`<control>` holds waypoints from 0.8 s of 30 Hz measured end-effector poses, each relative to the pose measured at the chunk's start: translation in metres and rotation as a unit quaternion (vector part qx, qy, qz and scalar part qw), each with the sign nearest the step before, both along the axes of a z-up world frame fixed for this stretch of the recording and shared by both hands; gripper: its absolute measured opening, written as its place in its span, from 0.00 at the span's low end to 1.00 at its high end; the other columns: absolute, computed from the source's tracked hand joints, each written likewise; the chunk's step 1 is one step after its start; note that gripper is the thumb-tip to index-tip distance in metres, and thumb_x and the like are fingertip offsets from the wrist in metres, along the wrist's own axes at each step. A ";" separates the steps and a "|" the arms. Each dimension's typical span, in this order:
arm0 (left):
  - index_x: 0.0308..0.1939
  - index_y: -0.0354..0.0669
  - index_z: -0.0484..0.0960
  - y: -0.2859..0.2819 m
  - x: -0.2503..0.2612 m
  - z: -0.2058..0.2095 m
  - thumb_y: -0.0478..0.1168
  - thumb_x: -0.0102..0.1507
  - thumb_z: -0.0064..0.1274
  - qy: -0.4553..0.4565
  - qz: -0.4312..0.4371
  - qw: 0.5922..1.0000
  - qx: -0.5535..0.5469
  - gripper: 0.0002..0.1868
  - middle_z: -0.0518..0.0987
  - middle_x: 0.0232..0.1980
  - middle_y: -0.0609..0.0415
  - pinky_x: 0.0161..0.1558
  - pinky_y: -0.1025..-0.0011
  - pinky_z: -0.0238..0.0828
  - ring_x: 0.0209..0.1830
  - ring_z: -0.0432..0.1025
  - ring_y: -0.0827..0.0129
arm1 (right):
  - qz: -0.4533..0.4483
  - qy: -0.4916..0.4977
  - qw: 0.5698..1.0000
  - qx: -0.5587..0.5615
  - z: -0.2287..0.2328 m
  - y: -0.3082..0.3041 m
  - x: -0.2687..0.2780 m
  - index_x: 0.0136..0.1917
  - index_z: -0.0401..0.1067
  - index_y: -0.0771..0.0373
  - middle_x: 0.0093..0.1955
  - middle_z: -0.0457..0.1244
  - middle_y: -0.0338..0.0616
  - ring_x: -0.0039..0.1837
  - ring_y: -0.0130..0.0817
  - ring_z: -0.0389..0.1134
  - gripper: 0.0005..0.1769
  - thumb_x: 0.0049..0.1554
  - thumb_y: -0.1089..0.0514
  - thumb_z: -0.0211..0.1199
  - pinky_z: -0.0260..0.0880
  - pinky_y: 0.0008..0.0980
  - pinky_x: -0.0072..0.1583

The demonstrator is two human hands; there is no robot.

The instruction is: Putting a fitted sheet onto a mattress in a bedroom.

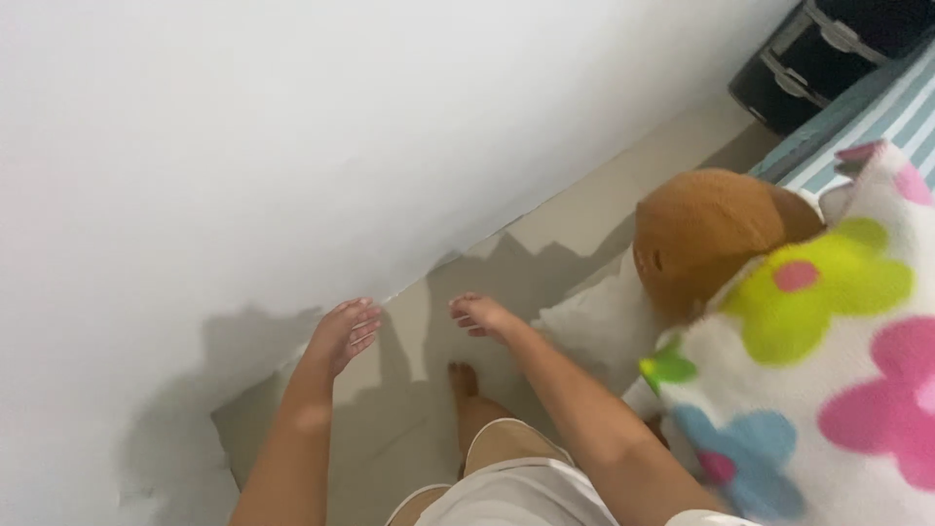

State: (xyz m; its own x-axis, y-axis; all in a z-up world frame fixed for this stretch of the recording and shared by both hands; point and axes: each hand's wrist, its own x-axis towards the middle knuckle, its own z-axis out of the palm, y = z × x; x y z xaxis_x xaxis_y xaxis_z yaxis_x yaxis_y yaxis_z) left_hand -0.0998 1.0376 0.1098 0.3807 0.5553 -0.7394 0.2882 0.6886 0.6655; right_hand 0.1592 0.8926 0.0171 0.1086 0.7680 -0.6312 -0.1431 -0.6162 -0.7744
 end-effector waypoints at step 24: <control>0.67 0.48 0.73 0.191 0.435 -0.030 0.55 0.64 0.52 -0.012 -0.356 0.934 -0.017 0.30 0.80 0.61 0.55 0.62 0.62 0.66 0.60 0.72 0.63 | -0.221 -0.178 0.958 0.042 0.037 0.115 0.255 0.64 0.73 0.58 0.61 0.69 0.43 0.63 0.35 0.69 0.24 0.60 0.44 0.59 0.67 0.37 0.65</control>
